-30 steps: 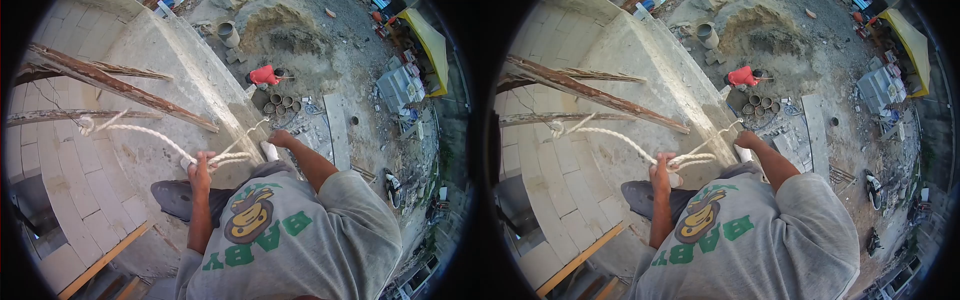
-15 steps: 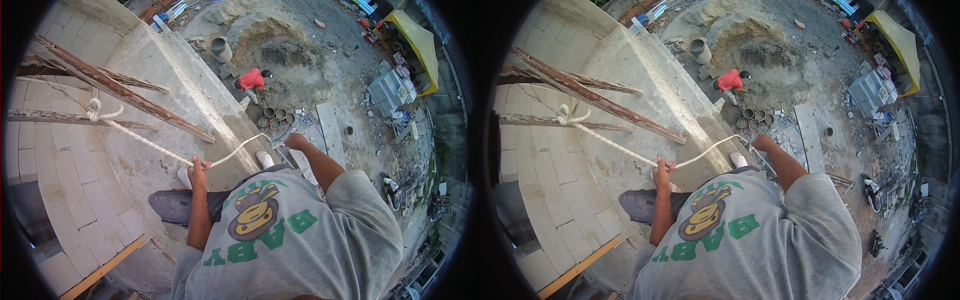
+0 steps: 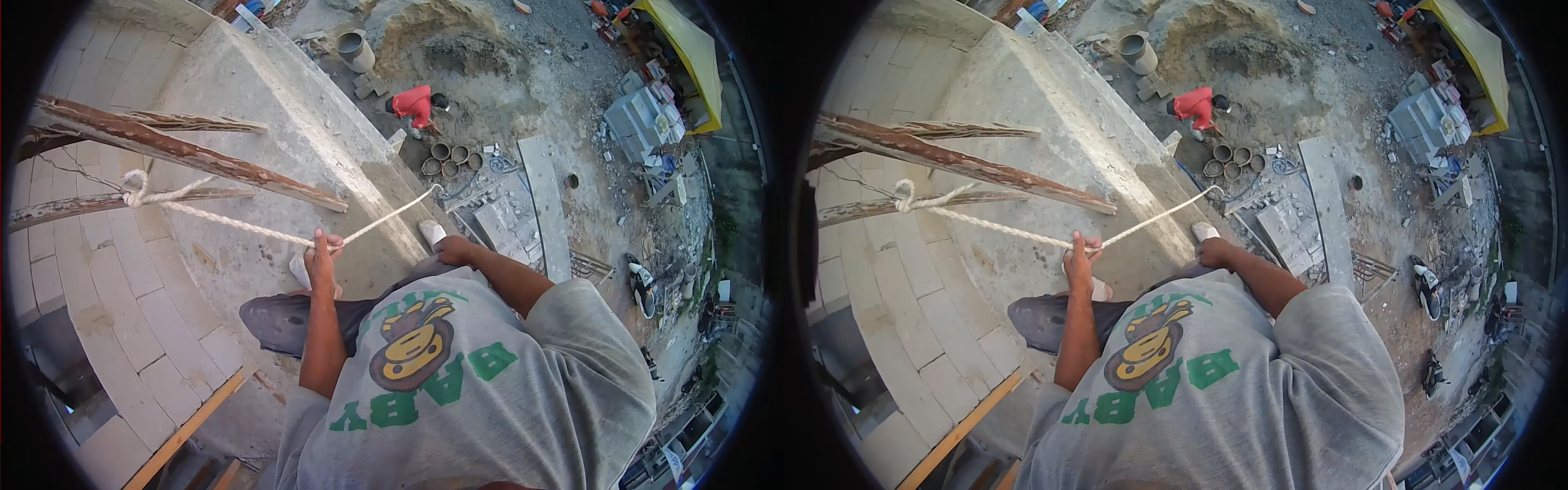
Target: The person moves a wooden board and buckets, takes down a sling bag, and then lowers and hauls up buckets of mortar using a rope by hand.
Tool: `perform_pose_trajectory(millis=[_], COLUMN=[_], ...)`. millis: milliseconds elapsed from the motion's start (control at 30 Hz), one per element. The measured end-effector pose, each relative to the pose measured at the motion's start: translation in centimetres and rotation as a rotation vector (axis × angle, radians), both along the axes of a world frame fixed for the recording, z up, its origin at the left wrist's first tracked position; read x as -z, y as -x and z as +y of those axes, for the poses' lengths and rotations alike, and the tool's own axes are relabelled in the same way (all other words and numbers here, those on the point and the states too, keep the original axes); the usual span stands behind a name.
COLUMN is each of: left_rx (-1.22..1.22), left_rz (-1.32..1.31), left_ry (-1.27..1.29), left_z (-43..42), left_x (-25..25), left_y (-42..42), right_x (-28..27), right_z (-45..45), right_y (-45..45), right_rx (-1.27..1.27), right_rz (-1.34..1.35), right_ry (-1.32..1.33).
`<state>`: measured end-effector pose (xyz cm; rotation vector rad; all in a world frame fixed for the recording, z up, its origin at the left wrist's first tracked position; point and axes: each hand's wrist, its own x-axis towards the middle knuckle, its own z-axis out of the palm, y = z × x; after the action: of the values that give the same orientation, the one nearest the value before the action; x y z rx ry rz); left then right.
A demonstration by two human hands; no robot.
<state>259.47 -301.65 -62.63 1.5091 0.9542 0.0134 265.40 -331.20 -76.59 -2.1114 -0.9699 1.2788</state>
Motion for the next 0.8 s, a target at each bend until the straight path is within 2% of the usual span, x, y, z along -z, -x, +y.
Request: perform_pose_trajectory(millis=[100,200,300,400,467,533,567,633,800], left_rx=[-0.019,-0.021,-0.039,-0.074,-0.128,-0.15,-0.121,-0.065,0.033], left_rz=[0.014,0.025,0.039,0.02,-0.028,0.066,0.107,0.14,0.204], left_ry=[-0.028,-0.041,-0.006,-0.042,-0.045,-0.068,-0.104,-0.095,-0.059], left_z=[0.5,0.7,0.3,0.1,1.5,3.4,3.9,4.5,2.9], left_x=[0.2,0.3,-0.1,-0.2,1.4,3.8,4.7,6.9,9.7], left_y=[-0.1,0.2,0.7,1.0,1.4,0.7,0.1,-0.7,-1.3], right_x=[-0.9,0.7,1.7,8.1,7.7,10.6,8.6,10.7,13.5], right_z=[0.4,0.0,0.3,-0.1,-0.4,-1.3,-1.9,-3.0,-2.3], right_y=[0.9,1.6,2.4,5.9,5.4,6.1,5.5,8.0,11.0], right_rx=[0.055,0.06,0.046,0.5,0.779,0.976,0.977,0.906,0.929], right_rz=[0.028,0.056,0.104,-0.008,0.05,0.183,0.331,0.471,0.504], right_ry=[0.096,0.032,0.099,0.265,0.446,0.609,0.648,0.666,0.696])
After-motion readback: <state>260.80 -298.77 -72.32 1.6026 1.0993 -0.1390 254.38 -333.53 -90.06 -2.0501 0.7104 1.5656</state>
